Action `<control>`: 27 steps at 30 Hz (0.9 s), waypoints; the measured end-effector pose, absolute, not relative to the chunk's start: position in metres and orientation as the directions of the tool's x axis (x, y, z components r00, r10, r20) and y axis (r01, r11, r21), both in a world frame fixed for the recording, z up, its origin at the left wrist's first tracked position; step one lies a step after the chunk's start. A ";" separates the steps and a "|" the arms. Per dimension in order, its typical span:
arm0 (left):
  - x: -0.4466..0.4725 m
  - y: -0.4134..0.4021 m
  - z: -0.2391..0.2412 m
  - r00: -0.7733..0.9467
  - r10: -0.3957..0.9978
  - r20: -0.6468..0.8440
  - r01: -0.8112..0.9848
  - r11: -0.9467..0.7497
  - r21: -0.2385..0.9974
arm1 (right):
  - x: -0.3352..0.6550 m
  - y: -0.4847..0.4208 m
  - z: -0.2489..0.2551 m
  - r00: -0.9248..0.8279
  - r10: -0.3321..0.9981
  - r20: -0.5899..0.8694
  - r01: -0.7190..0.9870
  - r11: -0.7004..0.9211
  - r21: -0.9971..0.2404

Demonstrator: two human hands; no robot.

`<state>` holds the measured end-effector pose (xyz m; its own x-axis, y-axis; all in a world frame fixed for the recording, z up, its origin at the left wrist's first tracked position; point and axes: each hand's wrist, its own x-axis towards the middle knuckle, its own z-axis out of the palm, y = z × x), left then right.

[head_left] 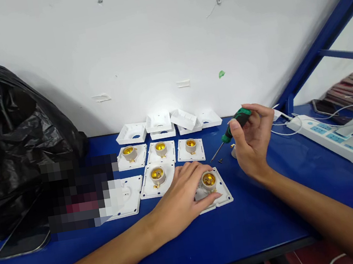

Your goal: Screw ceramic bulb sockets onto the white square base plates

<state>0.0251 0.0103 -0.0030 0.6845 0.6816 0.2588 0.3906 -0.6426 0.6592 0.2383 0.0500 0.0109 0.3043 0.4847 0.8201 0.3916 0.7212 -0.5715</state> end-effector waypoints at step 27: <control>0.021 -0.010 0.003 0.751 0.635 0.180 0.388 -0.646 0.657 | 0.241 0.053 0.007 0.284 0.506 0.814 0.396 0.711 -0.581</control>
